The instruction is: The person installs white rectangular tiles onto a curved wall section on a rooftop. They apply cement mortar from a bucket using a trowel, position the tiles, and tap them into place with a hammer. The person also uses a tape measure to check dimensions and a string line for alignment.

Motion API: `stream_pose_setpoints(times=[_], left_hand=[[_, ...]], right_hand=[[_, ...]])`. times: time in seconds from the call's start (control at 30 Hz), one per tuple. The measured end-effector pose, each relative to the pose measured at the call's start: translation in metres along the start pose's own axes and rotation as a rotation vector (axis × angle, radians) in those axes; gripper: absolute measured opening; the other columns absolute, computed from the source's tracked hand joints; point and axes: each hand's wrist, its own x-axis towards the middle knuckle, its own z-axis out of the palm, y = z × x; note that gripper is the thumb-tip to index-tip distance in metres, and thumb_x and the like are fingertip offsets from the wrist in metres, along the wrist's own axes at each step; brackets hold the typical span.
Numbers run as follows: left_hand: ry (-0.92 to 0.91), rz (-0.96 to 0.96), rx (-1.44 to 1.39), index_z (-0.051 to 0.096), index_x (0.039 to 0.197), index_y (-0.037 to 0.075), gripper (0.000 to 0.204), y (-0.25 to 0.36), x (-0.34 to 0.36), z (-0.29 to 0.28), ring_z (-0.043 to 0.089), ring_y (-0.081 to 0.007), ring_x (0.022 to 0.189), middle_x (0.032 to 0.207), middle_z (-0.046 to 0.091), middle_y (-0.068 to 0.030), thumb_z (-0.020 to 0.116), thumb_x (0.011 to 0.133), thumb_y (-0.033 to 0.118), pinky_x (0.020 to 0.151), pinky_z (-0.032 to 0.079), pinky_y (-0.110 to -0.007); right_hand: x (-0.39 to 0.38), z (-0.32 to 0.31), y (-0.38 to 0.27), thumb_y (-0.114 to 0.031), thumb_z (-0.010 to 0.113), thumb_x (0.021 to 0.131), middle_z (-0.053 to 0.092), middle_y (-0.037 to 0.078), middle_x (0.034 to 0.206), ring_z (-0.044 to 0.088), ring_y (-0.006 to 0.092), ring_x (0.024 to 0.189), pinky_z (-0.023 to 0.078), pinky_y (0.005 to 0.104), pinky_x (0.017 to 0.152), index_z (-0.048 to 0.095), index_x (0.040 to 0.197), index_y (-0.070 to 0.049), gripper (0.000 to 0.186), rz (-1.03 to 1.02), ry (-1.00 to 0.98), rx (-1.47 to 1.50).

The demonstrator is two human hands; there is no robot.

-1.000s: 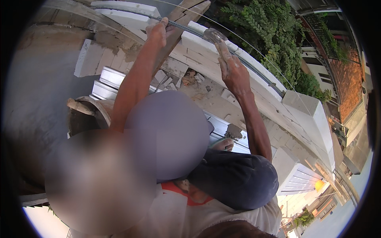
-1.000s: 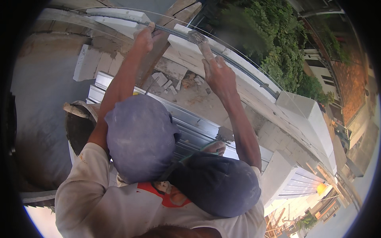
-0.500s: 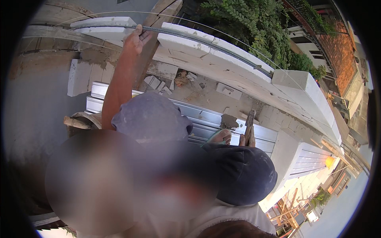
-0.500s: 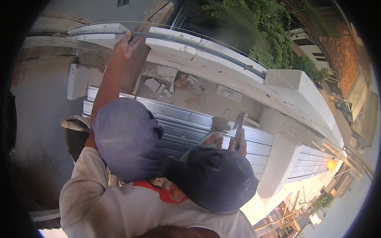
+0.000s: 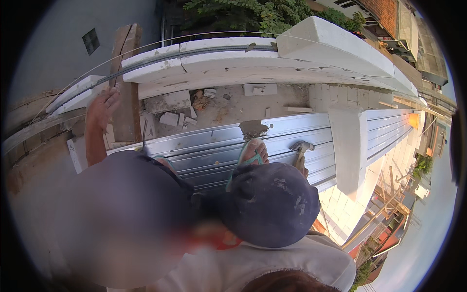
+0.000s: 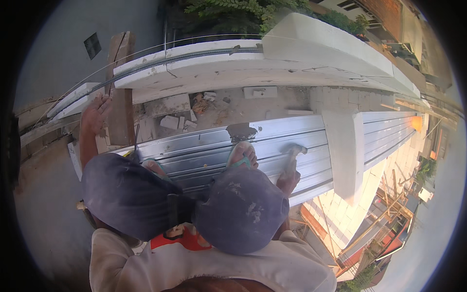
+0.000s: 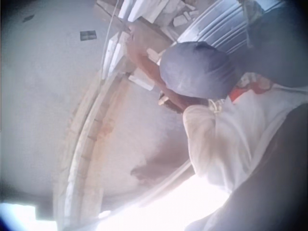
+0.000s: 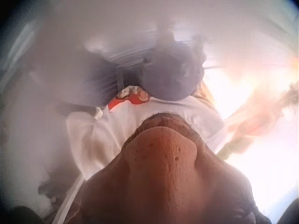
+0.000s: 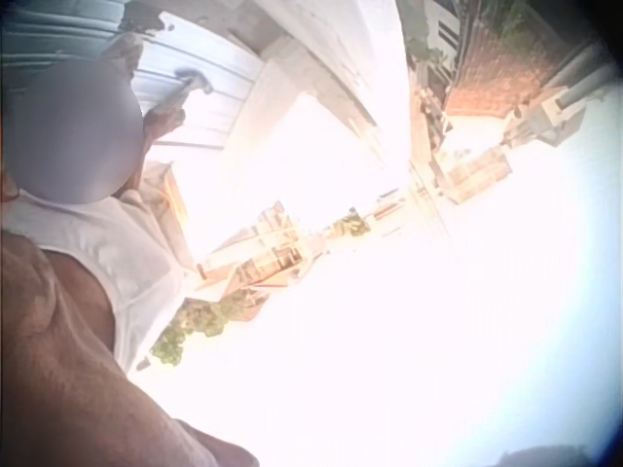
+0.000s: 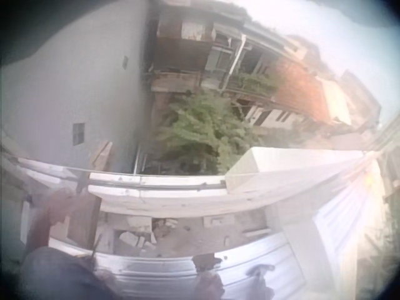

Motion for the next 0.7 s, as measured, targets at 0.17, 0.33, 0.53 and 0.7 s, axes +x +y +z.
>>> stream_pose_setpoints(times=[0.17, 0.33, 0.53, 0.7], left_hand=[[0.268, 0.328, 0.179, 0.065, 0.121, -0.002, 0.032, 0.058, -0.163, 0.008, 0.071, -0.0188, 0.104, 0.11, 0.071, -0.0105, 0.069, 0.104, 0.024, 0.098, 0.058, -0.032], [0.94, 0.321, 0.497, 0.071, 0.103, 0.0, 0.034, 0.072, -0.299, -0.04, 0.068, -0.0128, 0.088, 0.089, 0.07, -0.0042, 0.075, 0.1, 0.034, 0.085, 0.054, -0.03], [1.527, 0.013, 0.958, 0.067, 0.123, -0.007, 0.065, -0.035, -0.435, -0.115, 0.066, -0.0315, 0.116, 0.121, 0.07, -0.0241, 0.064, 0.102, 0.055, 0.102, 0.049, -0.043], [1.137, -0.621, 0.032, 0.055, 0.146, -0.004, 0.094, -0.145, -0.499, -0.091, 0.058, -0.0354, 0.134, 0.141, 0.06, -0.0267, 0.039, 0.102, 0.077, 0.108, 0.049, -0.052]], right_hand=[[0.056, -0.006, -0.062, -0.01, 0.07, 0.098, 0.072, 0.02, 0.122, 0.073, 0.0253, 0.098, 0.057, 0.0399, 0.085, 0.063, 0.14, -0.003, 0.043, -0.234, -0.001, 0.087], [0.103, 0.027, -0.208, -0.013, 0.075, 0.097, 0.073, 0.011, 0.084, 0.065, 0.0141, 0.063, 0.052, 0.0328, 0.06, 0.078, 0.115, -0.003, 0.021, -0.619, -0.155, 0.472], [0.072, -0.022, -0.447, -0.023, 0.084, 0.09, 0.05, 0.002, 0.054, 0.041, 0.0111, 0.049, 0.033, 0.0319, 0.049, 0.077, 0.087, -0.003, 0.021, -1.441, -0.52, 0.266], [-0.029, -0.031, -0.598, -0.029, 0.083, 0.088, 0.07, 0.009, 0.08, 0.063, 0.0216, 0.067, 0.05, 0.0388, 0.064, 0.075, 0.096, -0.006, 0.026, -2.288, -0.546, 0.155]])
